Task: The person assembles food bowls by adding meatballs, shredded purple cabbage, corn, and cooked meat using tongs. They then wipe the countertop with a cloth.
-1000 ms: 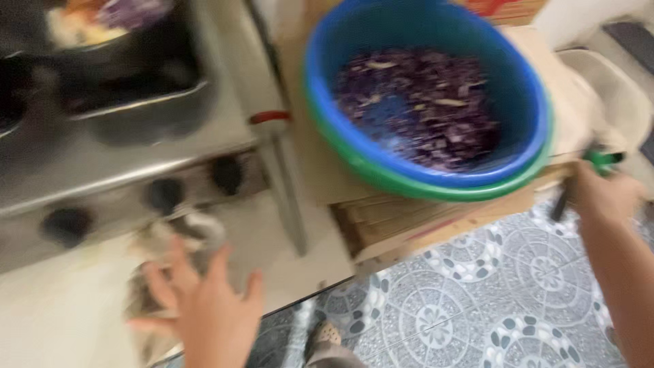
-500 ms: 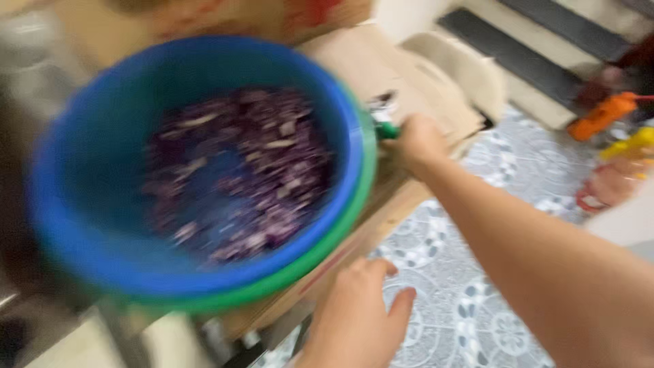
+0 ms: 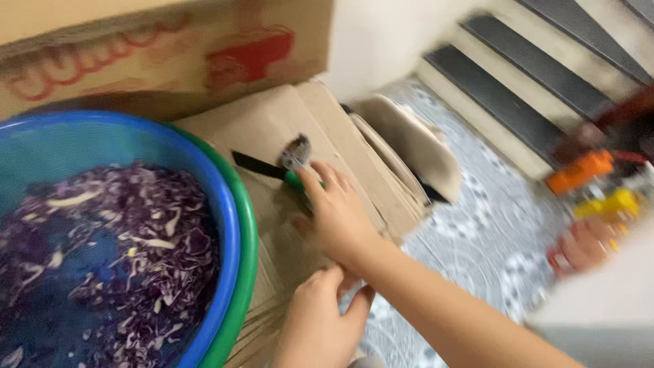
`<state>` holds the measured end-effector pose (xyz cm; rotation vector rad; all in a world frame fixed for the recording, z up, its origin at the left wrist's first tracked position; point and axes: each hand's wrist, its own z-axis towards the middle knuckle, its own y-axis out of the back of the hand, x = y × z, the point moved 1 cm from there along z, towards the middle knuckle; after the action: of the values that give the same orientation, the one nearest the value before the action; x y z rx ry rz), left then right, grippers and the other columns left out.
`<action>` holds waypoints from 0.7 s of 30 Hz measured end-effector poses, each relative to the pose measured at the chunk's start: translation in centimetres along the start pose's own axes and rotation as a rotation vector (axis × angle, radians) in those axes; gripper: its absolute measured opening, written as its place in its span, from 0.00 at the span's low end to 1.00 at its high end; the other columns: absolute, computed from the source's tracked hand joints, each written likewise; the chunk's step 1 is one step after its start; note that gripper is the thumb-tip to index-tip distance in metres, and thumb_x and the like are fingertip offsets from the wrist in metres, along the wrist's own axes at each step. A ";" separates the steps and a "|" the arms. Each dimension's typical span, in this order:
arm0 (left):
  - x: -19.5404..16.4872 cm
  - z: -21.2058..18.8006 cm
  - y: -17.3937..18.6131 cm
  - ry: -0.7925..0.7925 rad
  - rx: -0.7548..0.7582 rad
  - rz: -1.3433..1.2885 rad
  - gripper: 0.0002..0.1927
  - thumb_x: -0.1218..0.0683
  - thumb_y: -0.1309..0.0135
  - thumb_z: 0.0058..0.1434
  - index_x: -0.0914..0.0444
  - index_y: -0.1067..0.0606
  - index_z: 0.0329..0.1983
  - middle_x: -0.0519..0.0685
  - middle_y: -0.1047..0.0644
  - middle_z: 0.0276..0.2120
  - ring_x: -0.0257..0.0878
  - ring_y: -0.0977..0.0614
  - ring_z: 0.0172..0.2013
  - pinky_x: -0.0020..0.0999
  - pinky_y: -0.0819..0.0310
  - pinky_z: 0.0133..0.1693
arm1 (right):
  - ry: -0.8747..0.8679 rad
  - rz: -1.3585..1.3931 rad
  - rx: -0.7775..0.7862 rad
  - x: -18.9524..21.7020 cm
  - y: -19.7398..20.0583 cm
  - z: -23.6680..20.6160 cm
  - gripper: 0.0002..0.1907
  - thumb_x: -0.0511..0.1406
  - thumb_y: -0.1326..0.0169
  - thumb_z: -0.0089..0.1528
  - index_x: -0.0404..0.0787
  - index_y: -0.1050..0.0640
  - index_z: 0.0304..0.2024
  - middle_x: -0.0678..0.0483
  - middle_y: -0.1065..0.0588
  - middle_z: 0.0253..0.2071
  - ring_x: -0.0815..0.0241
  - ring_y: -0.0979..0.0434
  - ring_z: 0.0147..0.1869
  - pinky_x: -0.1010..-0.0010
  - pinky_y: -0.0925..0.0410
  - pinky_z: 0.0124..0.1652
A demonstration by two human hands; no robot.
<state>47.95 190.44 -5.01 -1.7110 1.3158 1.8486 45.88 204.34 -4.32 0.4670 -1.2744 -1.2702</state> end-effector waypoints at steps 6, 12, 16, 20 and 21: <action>1.4 0.1 0.6 0.347 -0.114 0.108 0.20 0.42 0.37 0.55 0.57 0.19 0.46 0.50 0.18 0.41 0.45 0.15 0.41 0.40 0.22 0.45 | 0.260 0.130 -0.021 -1.0 2.3 -3.2 0.34 0.35 0.36 0.53 0.38 0.28 0.62 0.38 0.35 0.67 0.33 0.36 0.69 0.48 0.40 0.62; 3.3 -5.9 2.4 0.598 -0.504 -0.080 0.25 0.40 0.36 0.54 0.54 0.20 0.52 0.47 0.15 0.42 0.40 0.12 0.41 0.35 0.19 0.44 | 0.323 0.379 -0.077 -1.7 1.0 -7.8 0.14 0.30 0.41 0.55 0.41 0.19 0.44 0.45 0.26 0.58 0.45 0.27 0.62 0.56 0.35 0.59; 5.6 -13.2 4.0 0.844 -0.698 -0.111 0.24 0.39 0.36 0.54 0.52 0.20 0.52 0.46 0.15 0.42 0.40 0.13 0.42 0.37 0.18 0.43 | 0.535 0.600 0.102 2.1 -3.3 -9.5 0.11 0.30 0.40 0.54 0.41 0.18 0.40 0.47 0.24 0.49 0.50 0.22 0.51 0.60 0.29 0.49; 8.8 -21.5 5.7 0.824 -1.070 0.127 0.22 0.42 0.36 0.52 0.56 0.18 0.48 0.53 0.17 0.44 0.49 0.15 0.46 0.44 0.21 0.47 | 0.631 0.680 0.854 11.0 -7.5 -10.3 0.10 0.33 0.39 0.59 0.39 0.19 0.43 0.51 0.19 0.36 0.57 0.15 0.39 0.64 0.25 0.41; 9.7 -23.8 6.0 0.776 -1.162 0.272 0.21 0.43 0.35 0.51 0.57 0.17 0.45 0.57 0.18 0.45 0.53 0.17 0.48 0.46 0.23 0.49 | 0.714 0.700 0.920 13.8 -8.3 -10.6 0.09 0.34 0.40 0.60 0.39 0.19 0.43 0.49 0.20 0.36 0.54 0.16 0.39 0.63 0.26 0.40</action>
<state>56.09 165.52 -8.25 -3.1969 0.5964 2.4468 48.76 185.81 -8.57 0.9088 -1.1588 0.1491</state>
